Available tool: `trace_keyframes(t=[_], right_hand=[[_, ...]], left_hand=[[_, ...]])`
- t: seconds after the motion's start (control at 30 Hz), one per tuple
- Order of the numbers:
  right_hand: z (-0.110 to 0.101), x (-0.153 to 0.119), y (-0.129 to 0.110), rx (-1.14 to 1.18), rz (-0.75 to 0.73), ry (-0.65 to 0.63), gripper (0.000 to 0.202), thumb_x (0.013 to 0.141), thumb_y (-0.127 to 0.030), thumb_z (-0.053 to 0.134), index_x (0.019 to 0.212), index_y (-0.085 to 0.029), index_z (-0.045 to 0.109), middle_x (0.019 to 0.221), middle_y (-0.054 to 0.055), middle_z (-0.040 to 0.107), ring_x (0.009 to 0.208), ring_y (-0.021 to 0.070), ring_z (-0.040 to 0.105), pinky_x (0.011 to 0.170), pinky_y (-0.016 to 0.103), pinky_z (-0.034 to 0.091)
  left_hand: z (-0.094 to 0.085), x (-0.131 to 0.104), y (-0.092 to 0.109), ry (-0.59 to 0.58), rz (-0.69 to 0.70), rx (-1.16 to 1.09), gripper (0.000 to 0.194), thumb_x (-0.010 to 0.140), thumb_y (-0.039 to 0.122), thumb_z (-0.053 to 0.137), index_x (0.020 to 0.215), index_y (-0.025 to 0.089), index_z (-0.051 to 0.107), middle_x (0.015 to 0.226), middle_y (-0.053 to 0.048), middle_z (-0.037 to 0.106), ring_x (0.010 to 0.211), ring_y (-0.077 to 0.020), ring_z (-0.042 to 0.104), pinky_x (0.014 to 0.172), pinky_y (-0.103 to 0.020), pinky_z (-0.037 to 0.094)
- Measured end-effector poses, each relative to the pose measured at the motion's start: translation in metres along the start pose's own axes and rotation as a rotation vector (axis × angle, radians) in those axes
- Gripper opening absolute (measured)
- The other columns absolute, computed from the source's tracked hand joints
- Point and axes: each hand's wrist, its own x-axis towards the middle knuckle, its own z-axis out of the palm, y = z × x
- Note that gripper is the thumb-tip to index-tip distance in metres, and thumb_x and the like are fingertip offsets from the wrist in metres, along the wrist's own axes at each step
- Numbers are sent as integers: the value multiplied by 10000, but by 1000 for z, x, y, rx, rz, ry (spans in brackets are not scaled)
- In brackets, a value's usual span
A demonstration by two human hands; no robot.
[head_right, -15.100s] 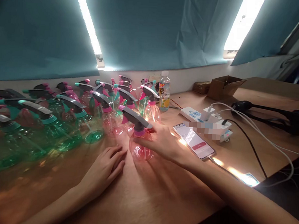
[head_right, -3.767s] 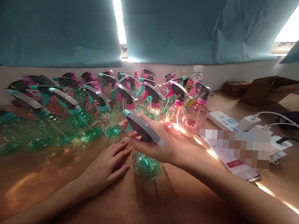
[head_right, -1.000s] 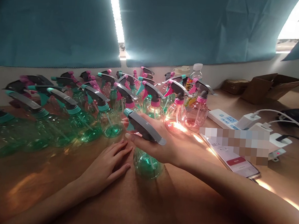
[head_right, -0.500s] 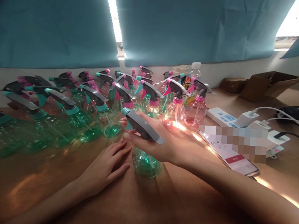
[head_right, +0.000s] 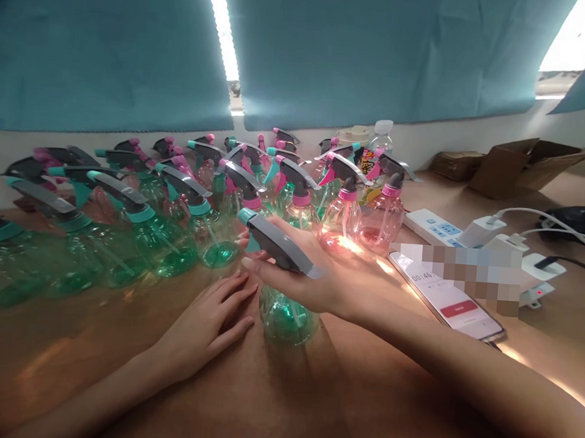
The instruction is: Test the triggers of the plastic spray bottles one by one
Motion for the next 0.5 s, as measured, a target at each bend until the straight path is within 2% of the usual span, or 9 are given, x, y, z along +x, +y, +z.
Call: trace_keyframes(t=[0.17,0.33,0.5], right_hand=[[-3,1,-7,-76,-21,-54,88,855,-258,597,885,-228,520,702,-45,536,552,101,468,520,263,388],[-4,3,-18,-103,-58,-62,284,867,-216,587,702,-237,357,606,-78,334,497,82,318,469,258,291],[-7,1,-20,-105,-32,-116,329,900,-205,569,693,-234,315,620,-77,272,510,80,266,454,255,238]], left_hand=[[0,0,0,-5,-8,16,468,969,376,499,1372,138,508,1446,-169,459,1344,-335,387,1079,-524,355],[1,0,0,9,-2,14,466,971,367,498,1374,132,507,1435,-174,470,1341,-337,394,1077,-528,358],[2,0,-1,13,-10,25,456,974,385,492,1365,154,515,1444,-161,465,1341,-331,397,1074,-523,363]])
